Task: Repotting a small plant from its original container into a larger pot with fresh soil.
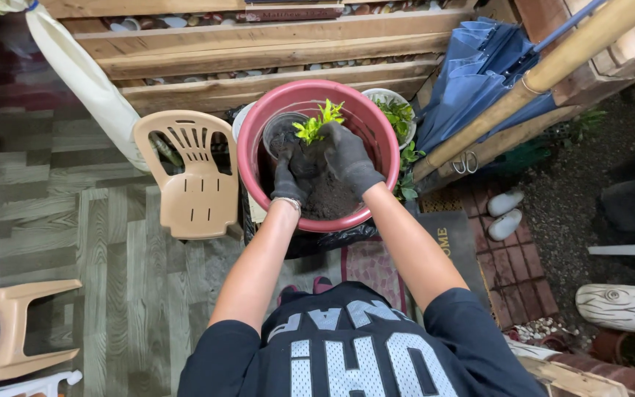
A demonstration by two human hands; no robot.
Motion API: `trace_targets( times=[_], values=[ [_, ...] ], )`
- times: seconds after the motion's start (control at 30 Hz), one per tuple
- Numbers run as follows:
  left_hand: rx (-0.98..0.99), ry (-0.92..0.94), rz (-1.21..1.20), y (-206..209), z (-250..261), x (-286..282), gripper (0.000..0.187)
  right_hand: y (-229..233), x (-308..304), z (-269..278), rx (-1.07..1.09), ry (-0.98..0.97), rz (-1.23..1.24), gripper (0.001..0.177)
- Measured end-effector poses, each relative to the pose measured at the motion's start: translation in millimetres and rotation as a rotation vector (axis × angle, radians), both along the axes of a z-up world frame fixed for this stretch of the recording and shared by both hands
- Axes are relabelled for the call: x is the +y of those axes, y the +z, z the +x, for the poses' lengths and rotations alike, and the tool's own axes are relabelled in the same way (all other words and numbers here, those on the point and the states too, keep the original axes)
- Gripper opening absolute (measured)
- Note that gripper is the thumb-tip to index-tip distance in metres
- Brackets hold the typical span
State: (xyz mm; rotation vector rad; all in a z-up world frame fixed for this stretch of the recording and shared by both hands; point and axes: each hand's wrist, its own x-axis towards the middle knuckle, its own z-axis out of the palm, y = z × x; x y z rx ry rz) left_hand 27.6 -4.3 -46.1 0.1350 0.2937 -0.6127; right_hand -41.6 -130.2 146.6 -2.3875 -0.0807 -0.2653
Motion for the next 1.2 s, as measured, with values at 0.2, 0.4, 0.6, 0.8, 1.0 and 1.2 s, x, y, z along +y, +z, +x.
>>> trace_targets(
  times=[0.2, 0.4, 0.6, 0.8, 1.0, 1.2],
  values=[
    [0.030, -0.001, 0.037, 9.7, -2.8, 0.6, 0.056, 1.9, -4.6, -4.2, 0.012, -0.029, 0.133, 0.032],
    [0.050, -0.013, -0.002, 15.1, -3.9, 0.6, 0.051, -18.4, -20.1, -11.4, -0.116, 0.038, -0.165, 0.026],
    [-0.047, -0.001, 0.053, 3.9, -0.3, 1.6, 0.048, -4.6, -0.7, -19.8, -0.076, 0.155, -0.110, 0.038],
    [0.011, 0.016, -0.018, 20.4, -5.4, 3.0, 0.049, 2.4, 3.1, -27.2, 0.159, -0.012, -0.216, 0.034],
    [0.001, -0.006, -0.023, 28.2, -7.1, 4.9, 0.056, -35.8, 0.2, -19.9, 0.017, -0.117, -0.009, 0.061],
    [-0.010, -0.098, -0.049, -25.1, 5.7, -7.4, 0.064, -69.5, 0.3, -20.6, -0.004, -0.117, 0.119, 0.098]
  ],
)
